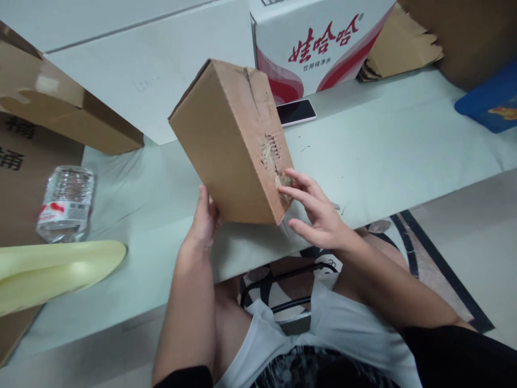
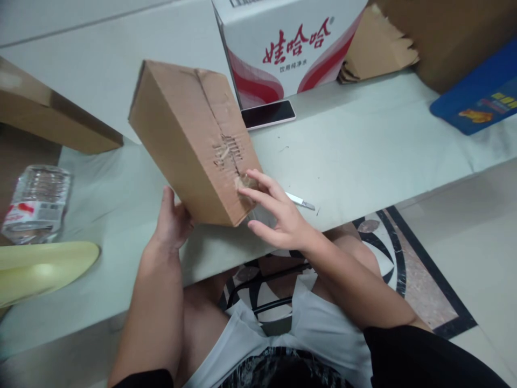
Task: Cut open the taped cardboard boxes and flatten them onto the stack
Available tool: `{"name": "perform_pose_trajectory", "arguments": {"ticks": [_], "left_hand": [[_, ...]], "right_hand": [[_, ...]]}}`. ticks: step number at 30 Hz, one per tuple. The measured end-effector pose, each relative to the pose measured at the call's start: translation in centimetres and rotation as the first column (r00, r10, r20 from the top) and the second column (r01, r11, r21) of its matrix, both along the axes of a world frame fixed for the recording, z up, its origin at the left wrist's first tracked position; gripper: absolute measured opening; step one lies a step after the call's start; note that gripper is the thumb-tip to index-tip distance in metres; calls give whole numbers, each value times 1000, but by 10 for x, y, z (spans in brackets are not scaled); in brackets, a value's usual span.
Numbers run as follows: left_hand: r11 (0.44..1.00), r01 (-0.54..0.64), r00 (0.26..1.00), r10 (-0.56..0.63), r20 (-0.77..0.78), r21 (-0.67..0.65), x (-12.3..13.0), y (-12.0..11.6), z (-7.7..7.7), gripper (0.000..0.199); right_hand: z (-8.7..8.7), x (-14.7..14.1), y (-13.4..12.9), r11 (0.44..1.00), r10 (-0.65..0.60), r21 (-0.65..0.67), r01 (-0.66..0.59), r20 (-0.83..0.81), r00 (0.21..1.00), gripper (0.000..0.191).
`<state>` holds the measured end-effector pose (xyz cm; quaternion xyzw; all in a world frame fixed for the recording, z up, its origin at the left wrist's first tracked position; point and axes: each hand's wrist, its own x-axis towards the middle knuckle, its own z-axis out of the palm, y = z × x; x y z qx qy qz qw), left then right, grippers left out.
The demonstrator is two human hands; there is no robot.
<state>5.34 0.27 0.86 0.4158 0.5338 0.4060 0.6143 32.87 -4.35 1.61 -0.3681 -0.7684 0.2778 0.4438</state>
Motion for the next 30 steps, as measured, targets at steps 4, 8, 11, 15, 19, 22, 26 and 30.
{"name": "perform_pose_trajectory", "arguments": {"ticks": [4, 8, 11, 15, 19, 22, 26, 30], "left_hand": [[995, -22, 1000, 23, 11, -93, 8, -3, -2, 81], [972, 42, 999, -47, -15, -232, 17, -7, 0, 73], [949, 71, 994, -93, -59, -308, 17, -8, 6, 60], [971, 31, 951, -103, -293, -238, 11, -3, 10, 44], [937, -227, 888, 311, -339, 265, 5, 1, 7, 46], [679, -203, 905, 405, -129, 705, 5, -1, 8, 56], [543, 83, 901, 318, -296, 836, 9, -6, 10, 48], [548, 89, 872, 360, -330, 832, 10, -6, 7, 50]], "right_hand": [[-4, -3, 0, 988, -114, 109, 105, 77, 990, 53], [-9, -2, 2, 987, -125, 88, 131, -80, 989, 54], [-9, 0, 3, 983, -176, 32, 182, -129, 976, 46], [-10, 0, 4, 987, -151, 33, 156, -123, 981, 30], [-11, -4, 4, 998, -2, 58, 6, -76, 997, 36], [-10, -9, 2, 997, 82, 13, -82, 2, 997, 39], [-9, -12, 1, 993, 122, 9, -121, -26, 992, 53], [-9, -1, 10, 984, -181, 1, 181, -19, 983, 44]]}}
